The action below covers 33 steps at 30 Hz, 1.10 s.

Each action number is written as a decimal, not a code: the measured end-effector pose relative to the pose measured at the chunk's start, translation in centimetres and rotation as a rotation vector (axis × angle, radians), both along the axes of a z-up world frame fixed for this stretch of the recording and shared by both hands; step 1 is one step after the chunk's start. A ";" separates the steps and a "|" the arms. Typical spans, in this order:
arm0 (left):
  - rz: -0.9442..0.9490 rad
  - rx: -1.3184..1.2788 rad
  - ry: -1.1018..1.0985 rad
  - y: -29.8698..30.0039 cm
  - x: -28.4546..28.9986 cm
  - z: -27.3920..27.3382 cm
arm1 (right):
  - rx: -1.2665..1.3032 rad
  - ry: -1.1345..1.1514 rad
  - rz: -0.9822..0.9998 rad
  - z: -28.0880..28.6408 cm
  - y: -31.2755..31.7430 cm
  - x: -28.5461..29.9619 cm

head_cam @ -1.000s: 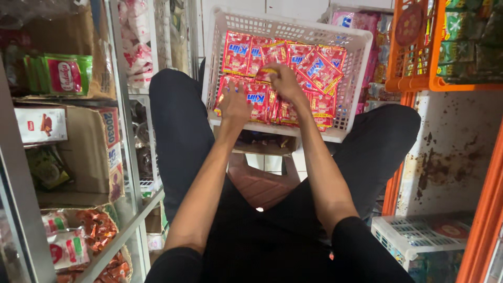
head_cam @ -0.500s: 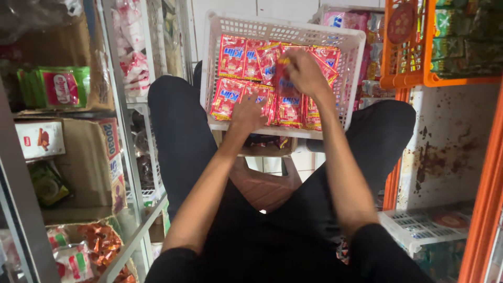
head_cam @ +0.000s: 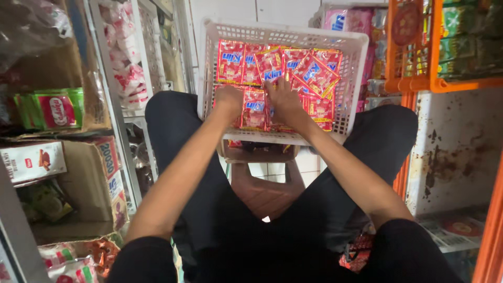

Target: The person, sitting on the floor of a store, scans various packets of detergent from a white plastic basket using a handheld barcode scanner and places them onto a lower shelf.

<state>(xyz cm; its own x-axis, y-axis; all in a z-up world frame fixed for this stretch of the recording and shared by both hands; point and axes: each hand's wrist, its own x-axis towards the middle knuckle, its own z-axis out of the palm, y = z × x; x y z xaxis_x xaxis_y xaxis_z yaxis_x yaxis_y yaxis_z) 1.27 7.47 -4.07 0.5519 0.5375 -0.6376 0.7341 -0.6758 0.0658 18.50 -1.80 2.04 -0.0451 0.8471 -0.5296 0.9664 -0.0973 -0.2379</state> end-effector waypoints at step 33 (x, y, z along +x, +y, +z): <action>-0.168 0.005 -0.513 0.0 3.4 -0.2 | -0.334 0.444 -0.213 -1.4 2.2 5.9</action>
<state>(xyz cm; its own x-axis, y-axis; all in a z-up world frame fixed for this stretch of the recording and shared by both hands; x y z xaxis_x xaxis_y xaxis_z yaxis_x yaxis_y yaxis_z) 4.62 7.51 -4.25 0.8707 0.4171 -0.2607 0.4899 -0.7826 0.3841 24.39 0.37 0.67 -0.1702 0.6521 -0.7387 0.7324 -0.4178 -0.5376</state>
